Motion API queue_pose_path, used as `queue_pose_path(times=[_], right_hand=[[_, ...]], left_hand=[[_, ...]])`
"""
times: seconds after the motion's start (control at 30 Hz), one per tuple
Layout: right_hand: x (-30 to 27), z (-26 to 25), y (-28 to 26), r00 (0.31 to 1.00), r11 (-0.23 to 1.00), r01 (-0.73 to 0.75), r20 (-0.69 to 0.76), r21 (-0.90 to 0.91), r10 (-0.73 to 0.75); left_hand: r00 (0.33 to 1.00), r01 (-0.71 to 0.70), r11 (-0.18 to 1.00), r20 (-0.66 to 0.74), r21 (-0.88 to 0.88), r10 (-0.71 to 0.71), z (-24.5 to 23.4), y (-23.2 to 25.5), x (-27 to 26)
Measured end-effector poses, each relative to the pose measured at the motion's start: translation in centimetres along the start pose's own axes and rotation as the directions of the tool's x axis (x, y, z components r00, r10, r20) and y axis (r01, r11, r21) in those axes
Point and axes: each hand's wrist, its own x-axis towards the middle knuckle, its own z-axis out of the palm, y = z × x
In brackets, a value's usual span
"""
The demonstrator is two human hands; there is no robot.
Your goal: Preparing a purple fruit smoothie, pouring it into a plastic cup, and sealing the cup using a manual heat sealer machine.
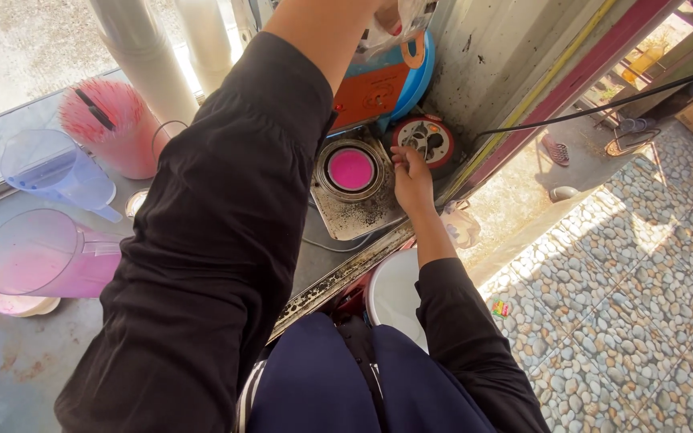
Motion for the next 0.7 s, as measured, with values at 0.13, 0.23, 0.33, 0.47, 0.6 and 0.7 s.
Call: queue_pose_path(times=[0.13, 0.23, 0.33, 0.47, 0.6, 0.7], right_hand=[[0.0, -2.3, -0.4, 0.964, 0.967, -0.242, 0.096, -0.076, 0.249], [0.4, -3.3, -0.3, 0.916, 0.917, -0.307, 0.184, -0.255, 0.357], [0.5, -3.5, -1.3, 0.842, 0.849, -0.313, 0.289, -0.425, 0.455], [0.7, -3.5, -1.5, 0.52, 0.647, -0.545, 0.391, -0.534, 0.76], [1.0, -3.1, 1.0, 0.563, 0.698, -0.572, 0.413, -0.43, 0.716], [0.8, -2.9, 0.7, 0.598, 0.703, -0.598, 0.369, -0.385, 0.711]], left_hand=[[1.0, -0.002, 0.999, 0.005, -0.05, 0.002, 1.6, 0.4, -0.6], [1.0, -0.005, 0.997, 0.003, -0.078, 0.005, -0.1, -0.4, -0.2], [1.0, 0.005, 0.996, 0.012, -0.093, -0.004, 0.5, -1.1, -1.1], [1.0, 0.014, 0.993, 0.015, -0.115, -0.012, 2.3, -2.3, -3.2], [0.982, -0.072, 0.988, -0.163, 0.138, 0.094, 0.8, -2.9, -3.1], [0.986, -0.095, 0.992, -0.128, 0.084, 0.105, 2.5, -3.0, -4.2]])
